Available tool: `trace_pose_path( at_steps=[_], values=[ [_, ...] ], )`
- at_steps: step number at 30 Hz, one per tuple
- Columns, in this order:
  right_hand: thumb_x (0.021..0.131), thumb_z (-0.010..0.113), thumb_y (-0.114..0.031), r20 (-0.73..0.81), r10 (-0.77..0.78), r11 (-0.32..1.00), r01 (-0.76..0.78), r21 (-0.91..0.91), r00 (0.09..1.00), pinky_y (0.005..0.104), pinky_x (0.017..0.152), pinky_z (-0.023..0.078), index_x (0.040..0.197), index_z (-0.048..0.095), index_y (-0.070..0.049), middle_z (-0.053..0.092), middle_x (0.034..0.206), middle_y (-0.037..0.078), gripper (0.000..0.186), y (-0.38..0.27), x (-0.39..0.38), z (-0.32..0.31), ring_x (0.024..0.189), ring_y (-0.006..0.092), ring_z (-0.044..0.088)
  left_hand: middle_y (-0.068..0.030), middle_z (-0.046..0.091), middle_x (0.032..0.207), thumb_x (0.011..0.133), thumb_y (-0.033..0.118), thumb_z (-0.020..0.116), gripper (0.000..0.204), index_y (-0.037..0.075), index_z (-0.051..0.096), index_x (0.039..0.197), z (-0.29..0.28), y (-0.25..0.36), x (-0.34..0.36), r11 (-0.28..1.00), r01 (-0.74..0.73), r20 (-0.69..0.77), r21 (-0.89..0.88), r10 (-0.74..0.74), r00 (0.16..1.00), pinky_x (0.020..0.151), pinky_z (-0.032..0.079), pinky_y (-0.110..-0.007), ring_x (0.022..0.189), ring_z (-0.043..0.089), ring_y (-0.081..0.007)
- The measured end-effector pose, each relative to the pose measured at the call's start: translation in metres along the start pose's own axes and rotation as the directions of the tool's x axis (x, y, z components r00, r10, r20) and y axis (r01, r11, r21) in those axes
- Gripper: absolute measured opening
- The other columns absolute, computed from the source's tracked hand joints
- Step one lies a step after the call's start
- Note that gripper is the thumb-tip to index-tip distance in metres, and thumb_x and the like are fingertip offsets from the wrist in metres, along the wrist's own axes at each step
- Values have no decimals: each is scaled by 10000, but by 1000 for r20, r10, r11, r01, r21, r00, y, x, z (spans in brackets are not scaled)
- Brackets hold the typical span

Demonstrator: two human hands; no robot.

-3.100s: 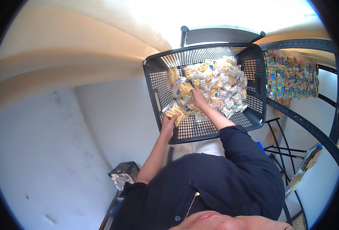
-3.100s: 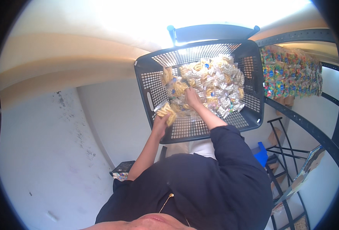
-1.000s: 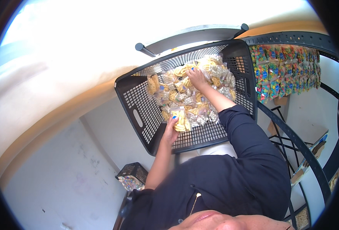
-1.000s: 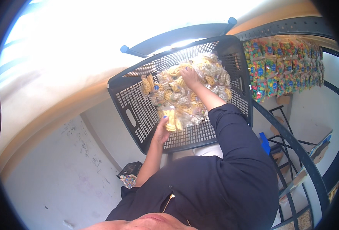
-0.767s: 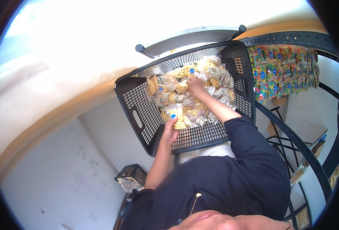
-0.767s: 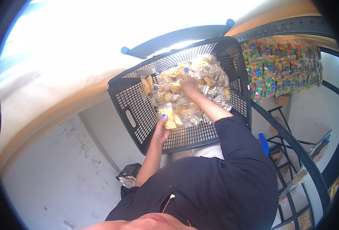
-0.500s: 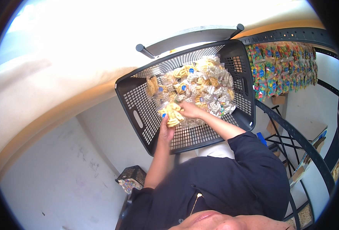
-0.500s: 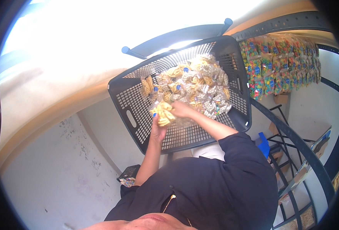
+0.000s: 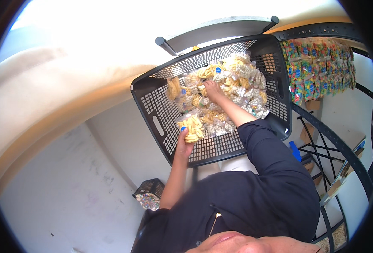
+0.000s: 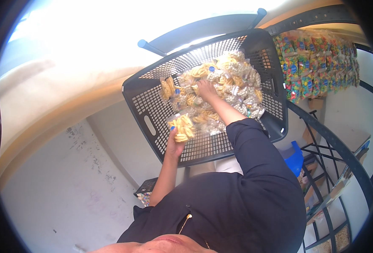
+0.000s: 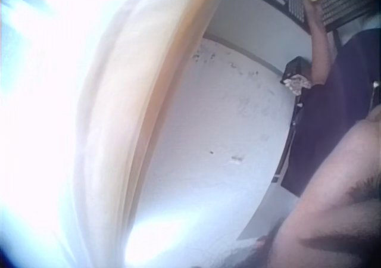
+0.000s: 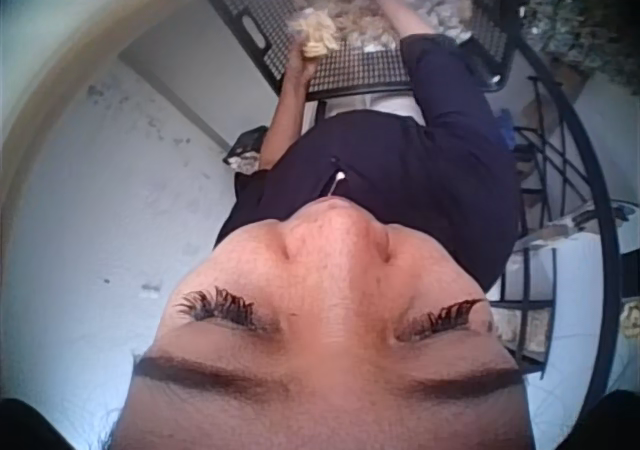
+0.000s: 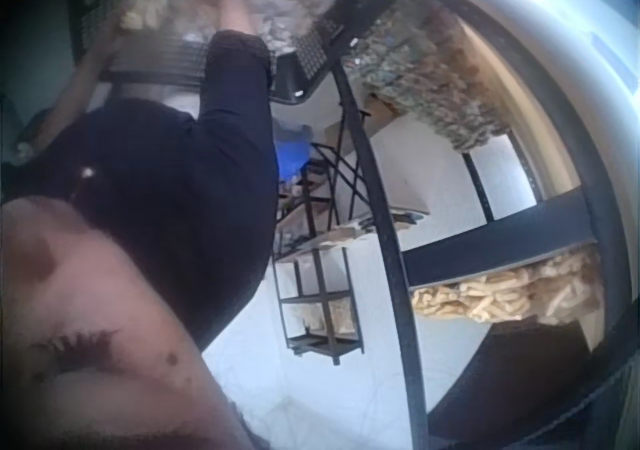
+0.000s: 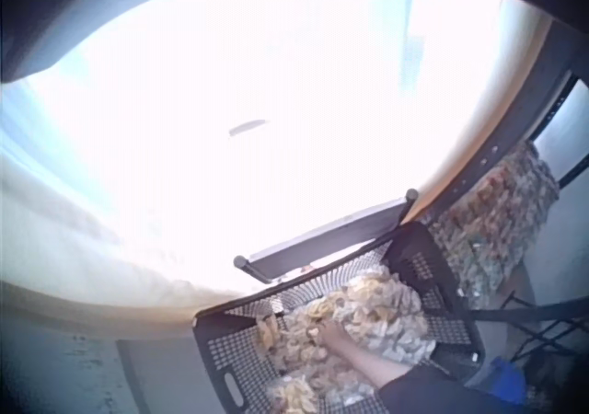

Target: The person repeatedly picks up packages of pasta from a black plastic basket and places them onto a metal shelf. They handle the packages one at a time, arranging them in rows on the shelf.

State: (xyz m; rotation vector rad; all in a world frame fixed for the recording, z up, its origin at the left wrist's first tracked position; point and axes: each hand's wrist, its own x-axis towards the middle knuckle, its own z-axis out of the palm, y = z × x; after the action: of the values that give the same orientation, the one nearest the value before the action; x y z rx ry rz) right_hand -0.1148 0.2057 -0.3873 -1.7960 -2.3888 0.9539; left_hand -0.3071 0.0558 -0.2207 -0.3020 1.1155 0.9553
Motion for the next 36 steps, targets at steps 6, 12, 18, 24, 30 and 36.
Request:
trace_pose_path(
  at_steps=[6, 12, 18, 24, 30, 36],
  values=[
    [838, 543, -83, 45, -60, 961, 69, -266, 997, 379, 833, 428, 1035, 599, -104, 539, 1012, 37, 206, -7, -3, 4, 1046, 235, 503, -110, 550, 1294, 878, 235, 628, 547, 34, 430, 1347, -6, 2, -7, 999, 44, 29, 1, -44, 999, 1057, 396, -442, 1193, 530, -273],
    [712, 789, -274, -171, 82, 972, -41, 231, 982, 405, 844, 444, 995, 600, -84, 580, 1012, 69, 390, -37, -35, -25, 1045, 244, 550, -106, 532, 1325, 882, 239, 603, 546, 39, 426, 1358, -1, 13, -15, 999, -39, -14, -11, 39, 999, 1088, 352, -439, 1239, 492, -274],
    [827, 734, -179, 235, 357, 281, -344, 896, 904, 256, 663, 529, 1071, 518, 31, 662, 952, 96, 388, -65, -64, -38, 828, 144, 662, -99, 536, 1330, 851, 233, 639, 594, 46, 412, 1367, 12, 24, -14, 986, -112, 66, -121, 121, 990, 1069, 386, -440, 1227, 511, -270],
    [844, 675, -80, 346, 73, 161, -354, 921, 935, 267, 784, 517, 1164, 524, 9, 663, 959, 71, 364, -102, -98, -33, 887, 128, 639, -103, 522, 1344, 834, 228, 653, 620, 38, 408, 1371, 17, 28, -4, 969, -183, 90, -168, 200, 976, 1096, 354, -432, 1247, 493, -270],
    [812, 673, -114, 445, -311, 451, -282, 847, 840, 333, 886, 499, 1129, 589, -24, 645, 1090, 89, 340, -57, -75, -53, 998, 193, 625, -117, 511, 1353, 837, 253, 639, 633, 29, 399, 1378, 7, 40, -1, 948, -246, 92, -200, 268, 959, 1086, 367, -445, 1251, 489, -287],
    [811, 590, -64, 211, 10, 966, -64, 252, 977, 401, 995, 413, 1207, 554, -72, 509, 1303, 136, 398, -2, 0, -42, 1223, 287, 477, -119, 528, 1335, 843, 199, 619, 612, 16, 391, 1381, 12, 22, -8, 953, -199, 21, -229, 209, 978, 1091, 363, -446, 1250, 491, -284]
  ],
)
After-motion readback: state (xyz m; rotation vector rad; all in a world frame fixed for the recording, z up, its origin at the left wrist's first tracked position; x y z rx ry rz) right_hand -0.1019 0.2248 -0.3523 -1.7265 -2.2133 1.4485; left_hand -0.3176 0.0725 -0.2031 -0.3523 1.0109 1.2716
